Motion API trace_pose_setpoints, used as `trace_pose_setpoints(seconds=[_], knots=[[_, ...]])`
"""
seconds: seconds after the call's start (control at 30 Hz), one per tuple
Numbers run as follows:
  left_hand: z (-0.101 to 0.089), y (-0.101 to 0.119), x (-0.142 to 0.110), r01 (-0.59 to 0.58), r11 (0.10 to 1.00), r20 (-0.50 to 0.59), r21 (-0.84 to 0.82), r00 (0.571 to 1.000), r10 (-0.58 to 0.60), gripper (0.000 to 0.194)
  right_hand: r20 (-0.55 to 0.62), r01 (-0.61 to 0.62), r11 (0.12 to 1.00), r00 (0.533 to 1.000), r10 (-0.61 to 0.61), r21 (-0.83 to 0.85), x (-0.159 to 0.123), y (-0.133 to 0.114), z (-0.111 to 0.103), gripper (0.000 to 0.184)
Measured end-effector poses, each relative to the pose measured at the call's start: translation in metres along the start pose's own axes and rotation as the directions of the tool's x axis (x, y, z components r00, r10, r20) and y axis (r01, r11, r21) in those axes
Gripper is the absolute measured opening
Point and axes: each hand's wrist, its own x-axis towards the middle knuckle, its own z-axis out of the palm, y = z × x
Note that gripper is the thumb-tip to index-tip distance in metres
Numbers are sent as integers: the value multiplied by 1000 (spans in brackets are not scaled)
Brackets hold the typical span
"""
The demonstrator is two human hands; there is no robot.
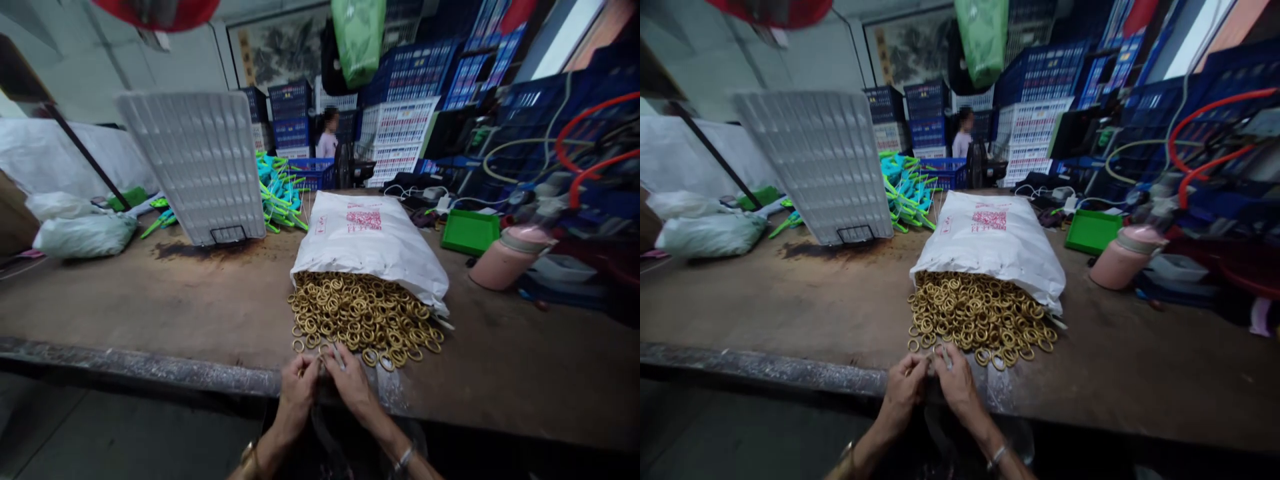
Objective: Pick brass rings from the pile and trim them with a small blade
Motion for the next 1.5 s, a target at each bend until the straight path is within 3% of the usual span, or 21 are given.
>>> trace_pose_setpoints(seconds=[0.1,0.23,0.33,0.5,0.63,0.77,0.83,0.97,1.13,1.5], knots=[[1,-1,1,-144,982,36,122,989,140,23,47,60,998,997,-59,-19,0,4,-3,27],[5,-3,-1,-160,978,91,134,985,148,30,106,54,997,993,-49,-52,-3,6,-6,29],[7,-7,-3,-83,995,156,52,985,74,39,105,27,997,994,-20,-67,-4,11,-7,28],[10,-19,-6,160,986,248,-51,958,-142,48,75,-6,998,997,11,-62,-6,21,-5,29],[11,-20,-9,235,970,273,-68,939,-209,48,81,-3,998,997,8,-64,-12,17,-7,31],[8,-7,-16,225,971,319,-79,929,-189,43,87,-16,999,996,18,-28,-21,3,-13,27],[7,2,-22,172,979,342,-105,931,-127,38,77,-26,1000,997,26,-2,-24,-3,-18,25],[10,16,-28,191,972,370,-139,920,-128,32,102,-21,993,995,9,115,-27,-10,-26,24],[10,19,-31,224,960,383,-168,912,-146,30,117,-36,978,993,12,207,-29,-10,-29,25],[8,18,-31,348,892,417,-288,884,-211,27,116,-87,971,991,62,225,-30,-10,-29,24]])
